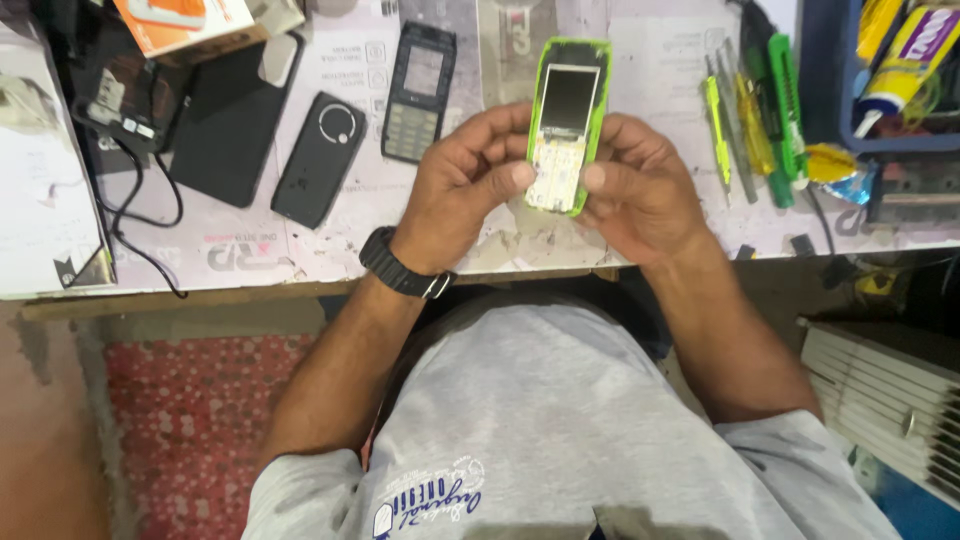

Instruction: The person disassembles a green feature phone using a screwdriver, removing the back cover, battery, and internal components. They then use a toothbrush to scrub the keypad and screen area of a black feature phone. The person places the cleaned parts on the workbench.

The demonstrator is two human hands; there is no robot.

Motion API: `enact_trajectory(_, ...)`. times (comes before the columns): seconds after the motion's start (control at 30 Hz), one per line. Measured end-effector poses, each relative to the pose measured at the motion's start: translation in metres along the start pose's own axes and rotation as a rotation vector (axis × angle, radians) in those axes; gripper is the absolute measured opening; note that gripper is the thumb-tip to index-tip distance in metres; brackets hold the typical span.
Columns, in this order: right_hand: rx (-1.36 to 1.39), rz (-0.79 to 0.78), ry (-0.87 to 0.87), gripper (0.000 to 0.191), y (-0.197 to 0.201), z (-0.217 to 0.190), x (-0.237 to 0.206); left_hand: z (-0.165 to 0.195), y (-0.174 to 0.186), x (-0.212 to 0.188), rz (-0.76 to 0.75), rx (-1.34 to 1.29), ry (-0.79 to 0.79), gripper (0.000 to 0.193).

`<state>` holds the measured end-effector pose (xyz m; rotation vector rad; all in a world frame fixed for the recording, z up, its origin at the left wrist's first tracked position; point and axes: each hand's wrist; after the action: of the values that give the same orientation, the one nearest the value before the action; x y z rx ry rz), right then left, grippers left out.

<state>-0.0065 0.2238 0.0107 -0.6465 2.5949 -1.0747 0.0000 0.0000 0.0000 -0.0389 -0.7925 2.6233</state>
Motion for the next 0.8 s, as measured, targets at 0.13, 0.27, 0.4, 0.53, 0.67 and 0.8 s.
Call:
enact_trajectory(0.13,-0.012,0.035,-0.025,0.024,-0.006,-0.032,-0.002,0.023,-0.026,0.014,0.028,-0.027,0.038,0.046)
enact_trajectory(0.27,-0.036,0.035,-0.034,0.022,-0.005,-0.029,-0.004,0.022,-0.027,0.012,0.035,-0.061,0.059,0.039)
enact_trajectory(0.4,-0.068,0.063,-0.033,0.023,-0.004,-0.027,-0.012,0.018,-0.029,0.008,0.011,-0.104,0.074,0.034)
enact_trajectory(0.53,-0.075,0.066,-0.032,0.022,-0.005,-0.028,-0.010,0.019,-0.029,0.011,0.001,-0.127,0.067,0.033)
enact_trajectory(0.67,-0.098,0.092,0.002,0.024,-0.013,-0.029,-0.011,0.021,-0.029,0.008,0.010,-0.117,0.076,0.024)
enact_trajectory(0.8,-0.382,0.236,0.149,0.040,-0.031,-0.043,-0.008,0.021,-0.031,0.008,0.041,-0.090,0.093,0.020)
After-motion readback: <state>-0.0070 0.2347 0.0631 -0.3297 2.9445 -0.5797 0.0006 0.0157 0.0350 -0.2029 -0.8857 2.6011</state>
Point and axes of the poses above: each hand's wrist, its own x-axis towards the middle knuckle, its own y-axis out of the back of the hand, z = x × y, and after that the axes turned 2 degrees about -x, right-handed
